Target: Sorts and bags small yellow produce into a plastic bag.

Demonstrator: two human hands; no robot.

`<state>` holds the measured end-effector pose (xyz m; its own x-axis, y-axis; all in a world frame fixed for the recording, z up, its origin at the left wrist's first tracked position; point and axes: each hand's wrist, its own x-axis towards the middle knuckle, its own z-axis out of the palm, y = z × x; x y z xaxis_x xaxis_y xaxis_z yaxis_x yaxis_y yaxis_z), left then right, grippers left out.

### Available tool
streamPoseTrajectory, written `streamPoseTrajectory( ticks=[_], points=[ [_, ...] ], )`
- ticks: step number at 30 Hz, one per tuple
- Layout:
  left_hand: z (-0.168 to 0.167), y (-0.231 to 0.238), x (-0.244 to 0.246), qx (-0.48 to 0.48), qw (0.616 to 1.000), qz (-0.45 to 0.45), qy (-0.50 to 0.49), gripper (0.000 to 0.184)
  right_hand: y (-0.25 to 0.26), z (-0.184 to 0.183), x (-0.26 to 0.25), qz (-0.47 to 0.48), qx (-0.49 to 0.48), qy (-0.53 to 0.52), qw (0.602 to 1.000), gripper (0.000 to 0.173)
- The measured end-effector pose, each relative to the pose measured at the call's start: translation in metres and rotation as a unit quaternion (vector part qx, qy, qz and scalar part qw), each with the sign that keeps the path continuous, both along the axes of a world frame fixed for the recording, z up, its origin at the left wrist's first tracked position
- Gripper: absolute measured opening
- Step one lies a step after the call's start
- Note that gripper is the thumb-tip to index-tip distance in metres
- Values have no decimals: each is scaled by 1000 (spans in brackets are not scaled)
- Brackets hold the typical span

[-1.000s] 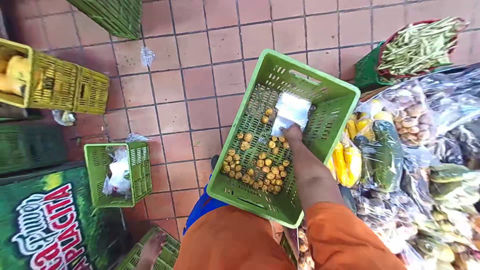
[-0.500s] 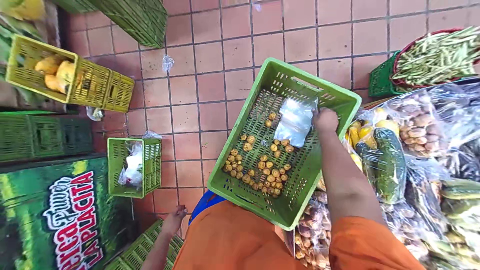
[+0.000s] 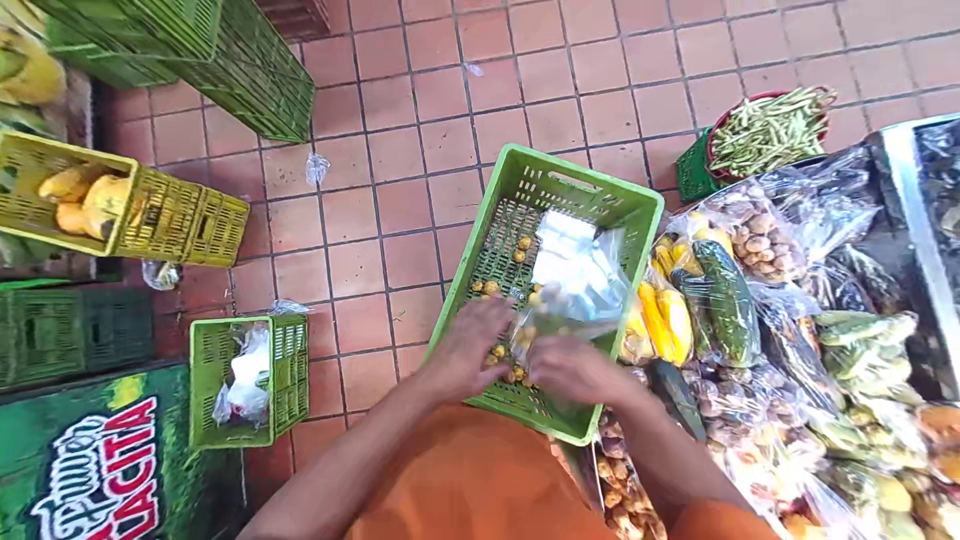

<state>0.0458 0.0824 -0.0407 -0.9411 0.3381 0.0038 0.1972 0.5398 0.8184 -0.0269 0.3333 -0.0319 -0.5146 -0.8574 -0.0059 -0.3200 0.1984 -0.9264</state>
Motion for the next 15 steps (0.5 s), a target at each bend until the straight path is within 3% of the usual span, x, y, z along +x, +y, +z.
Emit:
streamPoseTrajectory(
  ticks=[2,3,4,6,8,11,14,15],
  points=[
    [-11,20,-10,27,989,-141,30,47,-11,15,35,32,-129,-70,989,35],
    [-21,25,-9,40,978,-201,23,26,-9,25,48,-22,-190,-118,974,35],
    [-33,25,-3,53,970,-238,1,18,-5,35,61,-107,-249,-164,949,31],
    [-53,12,15,82,967,-227,-85,26,2,54,76,-298,-354,-244,852,25],
    [-67,-13,35,143,965,-152,-156,30,11,63,81,-410,-419,-283,759,28],
    [-62,-36,53,259,947,-75,-173,34,19,62,93,-406,-429,-304,747,34],
    [-32,-26,46,274,943,-121,-144,79,-23,65,112,-403,-394,-309,766,30],
    [-24,-17,42,257,944,-156,-133,85,-44,67,120,-383,-398,-321,769,30]
  ],
)
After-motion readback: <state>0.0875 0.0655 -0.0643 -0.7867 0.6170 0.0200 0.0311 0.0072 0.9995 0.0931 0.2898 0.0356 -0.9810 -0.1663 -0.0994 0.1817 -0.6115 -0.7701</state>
